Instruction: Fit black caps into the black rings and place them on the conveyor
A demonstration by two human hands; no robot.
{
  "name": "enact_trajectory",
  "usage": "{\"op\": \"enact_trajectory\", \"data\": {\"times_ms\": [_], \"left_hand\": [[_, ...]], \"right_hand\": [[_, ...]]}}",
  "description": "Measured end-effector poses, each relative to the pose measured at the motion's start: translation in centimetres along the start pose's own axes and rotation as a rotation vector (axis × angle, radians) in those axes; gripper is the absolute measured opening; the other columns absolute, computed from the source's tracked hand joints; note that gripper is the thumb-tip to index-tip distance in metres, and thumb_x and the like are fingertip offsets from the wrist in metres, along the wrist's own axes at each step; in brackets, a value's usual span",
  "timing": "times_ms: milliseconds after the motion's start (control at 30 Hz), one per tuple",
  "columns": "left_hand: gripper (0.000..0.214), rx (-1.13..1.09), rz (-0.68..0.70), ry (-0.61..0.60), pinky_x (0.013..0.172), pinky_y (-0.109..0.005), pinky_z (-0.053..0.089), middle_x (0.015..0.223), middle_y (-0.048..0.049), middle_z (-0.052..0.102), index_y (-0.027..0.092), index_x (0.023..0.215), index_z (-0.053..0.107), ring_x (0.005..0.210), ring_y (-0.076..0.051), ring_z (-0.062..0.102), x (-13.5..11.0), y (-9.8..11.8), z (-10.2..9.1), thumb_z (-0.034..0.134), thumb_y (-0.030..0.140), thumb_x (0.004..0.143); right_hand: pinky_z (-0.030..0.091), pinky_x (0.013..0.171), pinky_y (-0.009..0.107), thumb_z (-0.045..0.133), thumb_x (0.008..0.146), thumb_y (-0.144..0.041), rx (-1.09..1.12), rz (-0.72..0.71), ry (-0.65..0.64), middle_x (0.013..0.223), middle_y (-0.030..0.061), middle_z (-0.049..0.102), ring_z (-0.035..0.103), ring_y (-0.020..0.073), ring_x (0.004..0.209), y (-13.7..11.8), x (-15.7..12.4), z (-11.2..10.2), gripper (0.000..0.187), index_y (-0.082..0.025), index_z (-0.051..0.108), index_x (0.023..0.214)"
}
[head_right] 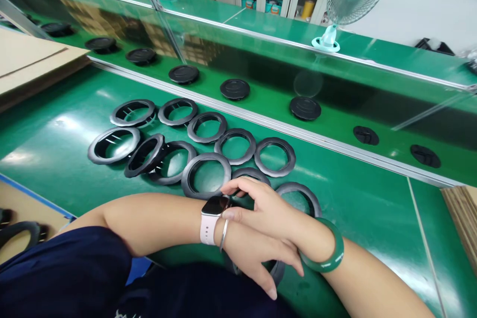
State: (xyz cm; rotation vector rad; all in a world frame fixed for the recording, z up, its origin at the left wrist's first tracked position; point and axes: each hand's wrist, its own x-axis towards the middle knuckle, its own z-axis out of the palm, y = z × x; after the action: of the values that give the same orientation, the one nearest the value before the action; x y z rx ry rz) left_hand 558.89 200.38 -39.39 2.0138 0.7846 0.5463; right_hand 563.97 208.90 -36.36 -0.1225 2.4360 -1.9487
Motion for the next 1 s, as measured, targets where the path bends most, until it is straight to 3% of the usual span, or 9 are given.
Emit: {"op": "enact_trajectory", "data": {"times_ms": [200, 467, 833, 1000], "left_hand": [[0.058, 0.154, -0.051, -0.040, 0.115, -0.034, 0.038, 0.129, -0.0155, 0.064, 0.004, 0.136, 0.056, 0.130, -0.027, 0.055, -0.2, 0.9, -1.1, 0.067, 0.031, 0.086], [0.059, 0.314, -0.041, -0.031, 0.106, -0.035, 0.046, 0.121, -0.0143, 0.069, 0.005, 0.134, 0.059, 0.122, -0.028, 0.060, -0.1, 1.5, -1.2, 0.064, 0.041, 0.088], [0.060, 0.305, -0.003, -0.083, 0.106, -0.038, 0.045, 0.120, -0.0153, 0.069, 0.004, 0.139, 0.053, 0.119, -0.030, 0.062, 0.0, 1.2, -0.9, 0.058, 0.040, 0.091], [0.058, 0.306, 0.005, -0.053, 0.106, -0.036, 0.046, 0.117, -0.0139, 0.070, 0.005, 0.136, 0.057, 0.117, -0.029, 0.063, 0.1, 0.8, -0.6, 0.061, 0.039, 0.089]], "right_hand": [[0.050, 0.087, 0.034, 0.083, 0.079, -0.027, 0.040, 0.071, 0.143, 0.101, 0.0027, 0.068, 0.061, 0.0193, 0.095, 0.4, 0.3, 0.1, 0.026, -0.021, 0.071, 0.101], [0.050, 0.084, 0.032, 0.088, 0.072, -0.030, 0.139, 0.156, 0.146, 0.094, 0.0015, 0.069, 0.062, 0.0177, 0.089, 1.1, 0.8, 0.2, 0.029, -0.019, 0.070, 0.092], [0.047, 0.078, 0.033, 0.090, 0.069, -0.039, 0.077, 0.205, 0.127, 0.090, 0.0014, 0.067, 0.060, 0.0181, 0.086, 1.0, 1.5, 0.8, 0.037, -0.019, 0.070, 0.092], [0.050, 0.084, 0.034, 0.089, 0.072, -0.045, 0.166, 0.101, 0.180, 0.100, 0.0039, 0.066, 0.060, 0.0195, 0.092, 0.9, 0.9, 0.7, 0.042, -0.020, 0.069, 0.099]]}}
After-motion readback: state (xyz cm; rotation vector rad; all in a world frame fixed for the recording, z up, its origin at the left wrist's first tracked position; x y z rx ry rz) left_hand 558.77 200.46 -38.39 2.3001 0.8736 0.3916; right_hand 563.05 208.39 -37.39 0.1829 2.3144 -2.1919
